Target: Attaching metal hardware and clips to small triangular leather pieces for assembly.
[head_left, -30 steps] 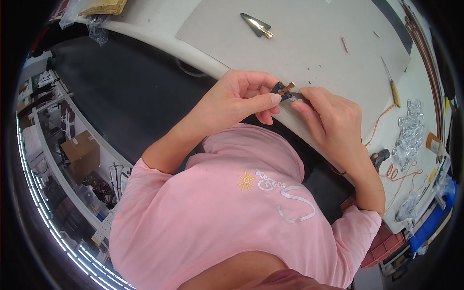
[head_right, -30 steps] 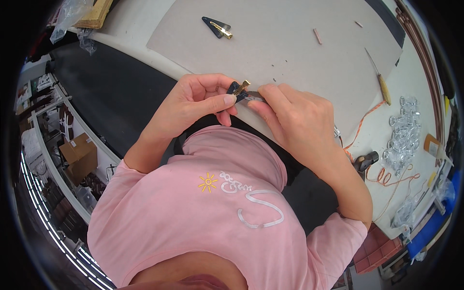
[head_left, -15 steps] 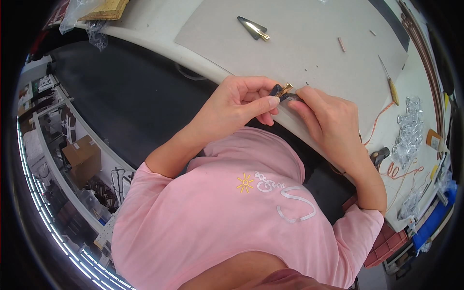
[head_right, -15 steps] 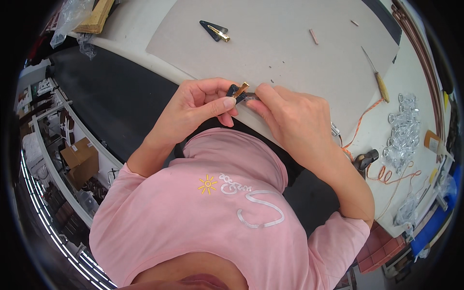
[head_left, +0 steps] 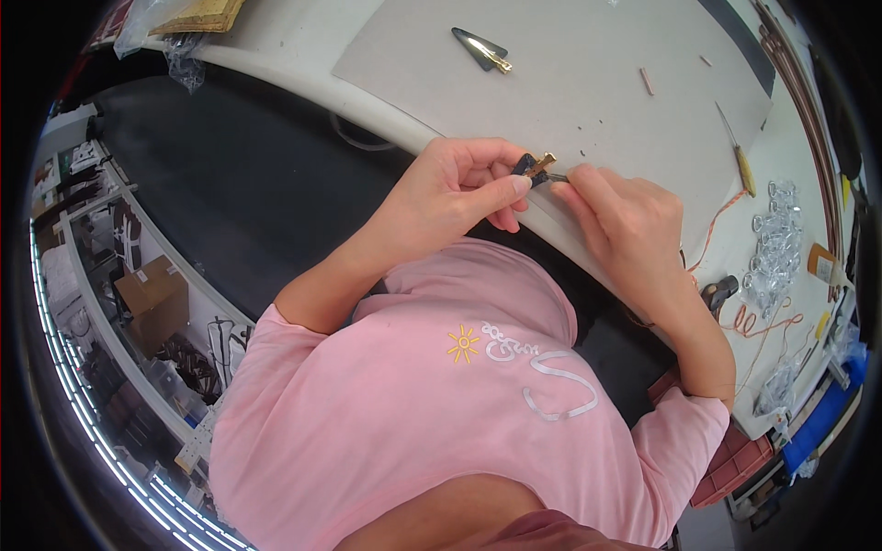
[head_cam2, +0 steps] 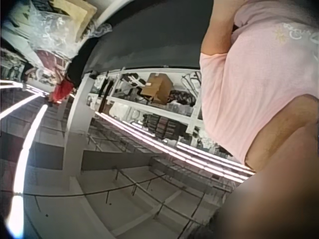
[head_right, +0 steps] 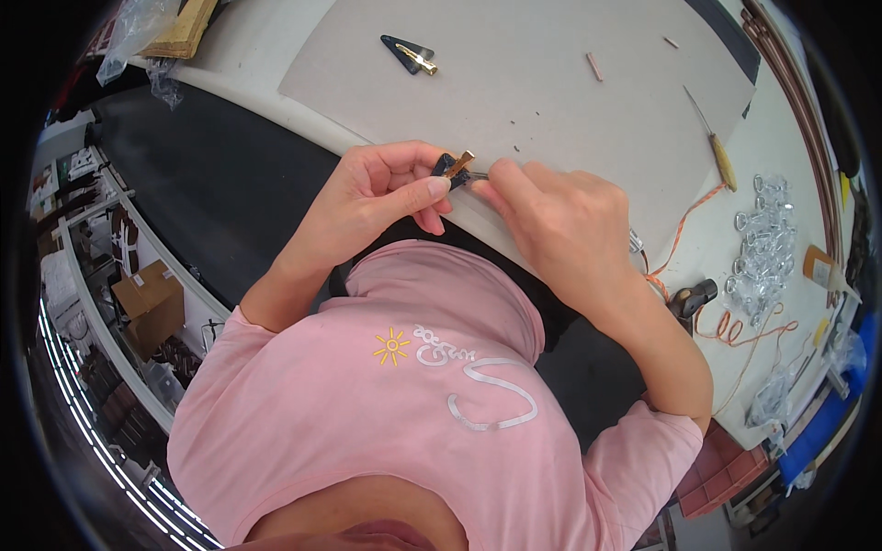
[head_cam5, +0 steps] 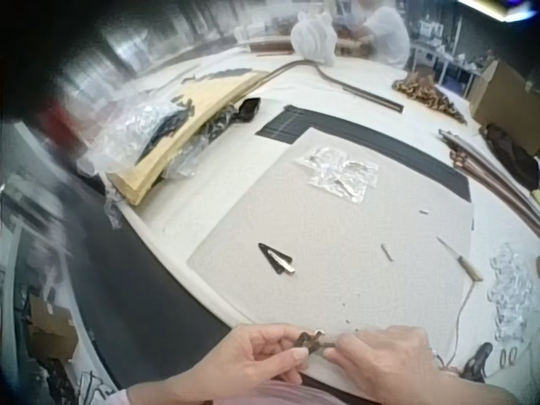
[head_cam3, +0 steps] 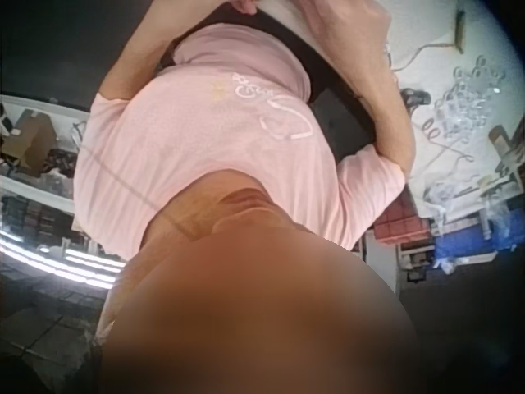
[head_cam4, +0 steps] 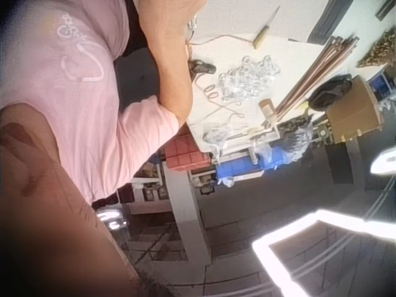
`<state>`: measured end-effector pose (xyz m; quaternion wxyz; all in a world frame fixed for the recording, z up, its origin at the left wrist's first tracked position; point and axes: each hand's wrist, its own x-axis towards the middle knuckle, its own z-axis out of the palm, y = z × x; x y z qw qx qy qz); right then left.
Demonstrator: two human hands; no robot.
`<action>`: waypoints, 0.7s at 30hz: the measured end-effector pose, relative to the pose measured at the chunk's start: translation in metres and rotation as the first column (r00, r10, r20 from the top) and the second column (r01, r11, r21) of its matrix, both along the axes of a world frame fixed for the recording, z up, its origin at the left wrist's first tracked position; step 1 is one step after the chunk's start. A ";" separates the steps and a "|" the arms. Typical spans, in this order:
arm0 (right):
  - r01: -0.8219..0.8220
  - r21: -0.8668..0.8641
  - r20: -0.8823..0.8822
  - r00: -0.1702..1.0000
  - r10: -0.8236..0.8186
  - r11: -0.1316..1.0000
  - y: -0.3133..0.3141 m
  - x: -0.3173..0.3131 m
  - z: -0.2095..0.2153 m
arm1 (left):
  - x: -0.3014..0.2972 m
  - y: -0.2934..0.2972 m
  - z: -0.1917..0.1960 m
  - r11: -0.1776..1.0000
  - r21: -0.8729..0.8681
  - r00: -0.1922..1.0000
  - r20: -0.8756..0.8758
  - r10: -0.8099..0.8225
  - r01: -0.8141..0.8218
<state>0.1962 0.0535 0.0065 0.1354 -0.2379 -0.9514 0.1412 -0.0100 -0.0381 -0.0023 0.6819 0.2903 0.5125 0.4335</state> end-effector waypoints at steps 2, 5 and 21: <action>0.014 -0.053 -0.009 1.000 -0.014 0.999 0.003 0.002 0.001 | -0.003 0.001 0.000 1.000 -0.006 1.000 0.022 -0.010 0.011; 0.096 -0.198 -0.062 0.992 -0.110 0.975 0.002 0.005 0.003 | -0.006 0.001 -0.001 1.000 -0.015 0.998 0.052 -0.026 0.027; 0.003 -0.240 0.001 1.000 -0.003 0.971 0.005 -0.005 0.005 | -0.004 0.000 -0.002 1.000 -0.014 0.997 0.067 -0.023 0.024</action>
